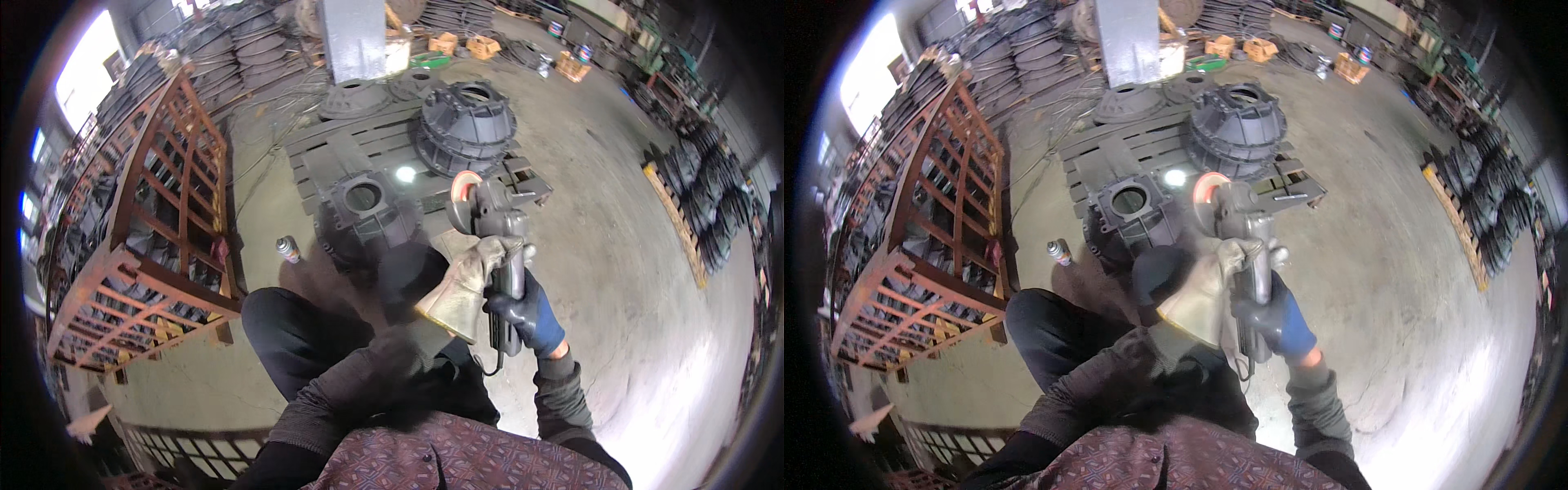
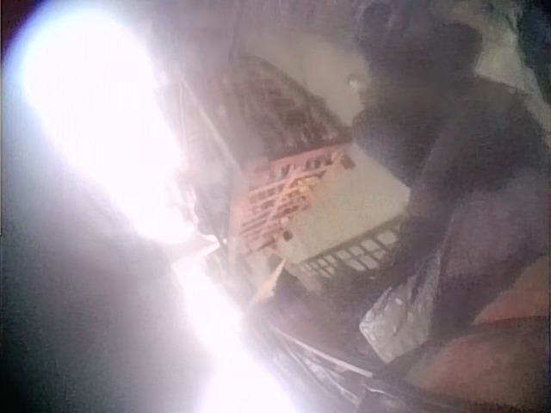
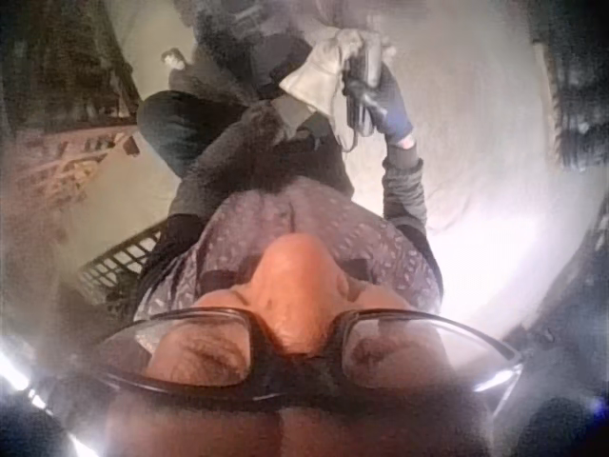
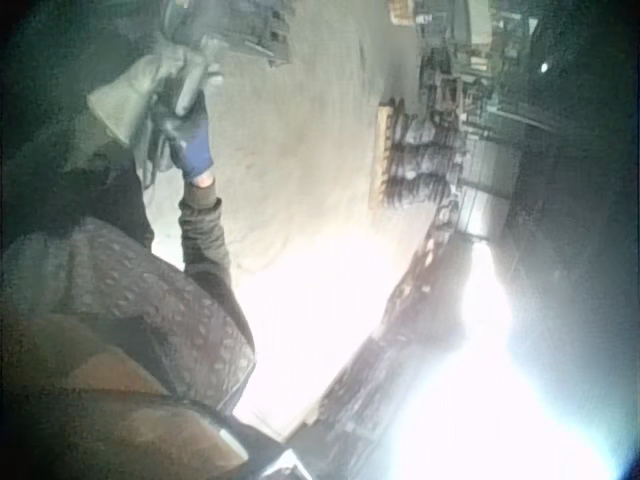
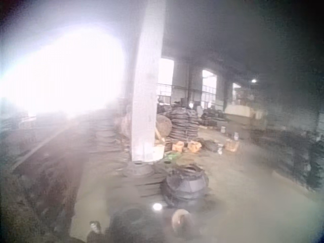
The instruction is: The person uses an angle grinder to smooth the edges of large metal parts in a workshop. They pick up a part, grind its edges while sparks fly, then place it on a rack and repeat the process with another part.
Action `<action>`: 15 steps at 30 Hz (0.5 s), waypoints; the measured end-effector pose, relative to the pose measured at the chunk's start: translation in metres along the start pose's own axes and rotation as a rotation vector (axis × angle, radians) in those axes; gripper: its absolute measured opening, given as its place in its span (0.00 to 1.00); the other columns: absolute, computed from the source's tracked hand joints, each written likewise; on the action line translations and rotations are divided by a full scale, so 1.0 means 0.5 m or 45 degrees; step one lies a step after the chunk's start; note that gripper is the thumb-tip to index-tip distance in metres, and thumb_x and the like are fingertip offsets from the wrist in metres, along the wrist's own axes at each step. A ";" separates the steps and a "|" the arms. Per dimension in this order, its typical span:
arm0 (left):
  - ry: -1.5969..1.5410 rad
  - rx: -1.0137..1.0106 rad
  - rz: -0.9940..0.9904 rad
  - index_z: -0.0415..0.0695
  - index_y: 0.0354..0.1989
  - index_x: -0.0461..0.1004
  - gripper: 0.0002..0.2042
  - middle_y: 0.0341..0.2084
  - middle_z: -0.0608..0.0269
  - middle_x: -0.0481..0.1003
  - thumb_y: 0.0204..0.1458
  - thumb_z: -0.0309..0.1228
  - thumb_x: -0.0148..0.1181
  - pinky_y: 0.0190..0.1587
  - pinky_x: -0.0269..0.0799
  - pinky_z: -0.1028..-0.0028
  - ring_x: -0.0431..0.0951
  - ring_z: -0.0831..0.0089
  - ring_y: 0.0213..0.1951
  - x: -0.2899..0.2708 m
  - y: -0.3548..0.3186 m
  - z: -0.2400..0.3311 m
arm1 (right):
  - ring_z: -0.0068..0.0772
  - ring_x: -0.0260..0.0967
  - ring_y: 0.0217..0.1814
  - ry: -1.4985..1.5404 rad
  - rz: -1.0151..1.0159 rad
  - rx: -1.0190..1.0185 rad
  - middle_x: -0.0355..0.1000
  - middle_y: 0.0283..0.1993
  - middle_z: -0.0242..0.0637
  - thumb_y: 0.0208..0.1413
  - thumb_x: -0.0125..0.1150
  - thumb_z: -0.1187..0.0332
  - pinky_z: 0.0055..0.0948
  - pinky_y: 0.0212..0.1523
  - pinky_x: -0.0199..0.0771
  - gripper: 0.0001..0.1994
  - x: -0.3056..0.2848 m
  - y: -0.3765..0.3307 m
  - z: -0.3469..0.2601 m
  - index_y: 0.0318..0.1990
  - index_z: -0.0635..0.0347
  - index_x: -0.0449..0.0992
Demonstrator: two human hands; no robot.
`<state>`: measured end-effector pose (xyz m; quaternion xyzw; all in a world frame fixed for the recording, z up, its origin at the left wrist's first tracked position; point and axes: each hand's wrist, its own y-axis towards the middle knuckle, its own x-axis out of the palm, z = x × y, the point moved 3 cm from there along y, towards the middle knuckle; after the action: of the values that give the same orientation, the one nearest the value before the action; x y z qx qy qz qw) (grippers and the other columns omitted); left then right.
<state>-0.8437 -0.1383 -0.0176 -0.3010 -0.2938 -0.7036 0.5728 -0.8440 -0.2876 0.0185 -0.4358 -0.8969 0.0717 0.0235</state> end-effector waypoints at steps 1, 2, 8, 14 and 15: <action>-0.091 -0.021 0.052 0.40 0.62 0.76 0.22 0.54 0.61 0.80 0.74 0.45 0.53 0.64 0.75 0.67 0.80 0.72 0.57 0.007 0.001 0.007 | 0.37 0.82 0.45 -0.096 0.016 -0.100 0.80 0.48 0.42 0.57 0.73 0.64 0.40 0.50 0.86 0.29 0.006 0.004 -0.001 0.63 0.69 0.72; -0.009 0.052 -0.014 0.39 0.61 0.77 0.22 0.53 0.61 0.81 0.74 0.45 0.52 0.64 0.75 0.68 0.81 0.73 0.56 0.020 0.003 0.020 | 0.36 0.81 0.45 -0.022 0.079 -0.104 0.80 0.49 0.41 0.56 0.73 0.64 0.39 0.48 0.86 0.30 0.009 0.009 0.007 0.63 0.69 0.72; 0.879 -0.021 -0.168 0.37 0.67 0.73 0.20 0.55 0.60 0.79 0.77 0.37 0.45 0.61 0.75 0.71 0.78 0.72 0.56 0.004 0.016 0.172 | 0.38 0.82 0.39 0.129 0.307 -0.142 0.83 0.46 0.46 0.58 0.71 0.61 0.36 0.44 0.85 0.25 -0.062 0.070 0.065 0.57 0.70 0.77; 1.205 0.350 0.196 0.34 0.67 0.73 0.20 0.58 0.44 0.81 0.76 0.35 0.47 0.62 0.81 0.67 0.84 0.60 0.58 -0.269 -0.077 0.528 | 0.40 0.82 0.50 -0.250 0.620 -0.379 0.82 0.53 0.48 0.62 0.69 0.67 0.39 0.54 0.83 0.24 -0.231 0.121 0.072 0.62 0.70 0.73; 0.877 0.238 0.447 0.36 0.68 0.73 0.21 0.58 0.45 0.81 0.76 0.38 0.49 0.62 0.81 0.66 0.83 0.60 0.59 -0.337 -0.095 0.571 | 0.39 0.82 0.52 -0.259 0.667 -0.358 0.81 0.54 0.48 0.62 0.69 0.67 0.38 0.55 0.83 0.25 -0.258 0.134 0.074 0.63 0.70 0.72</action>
<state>-0.8379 0.1920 0.0356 -0.0398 -0.0913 -0.6251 0.7742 -0.7160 -0.3520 -0.0254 -0.6415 -0.7530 -0.0064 -0.1462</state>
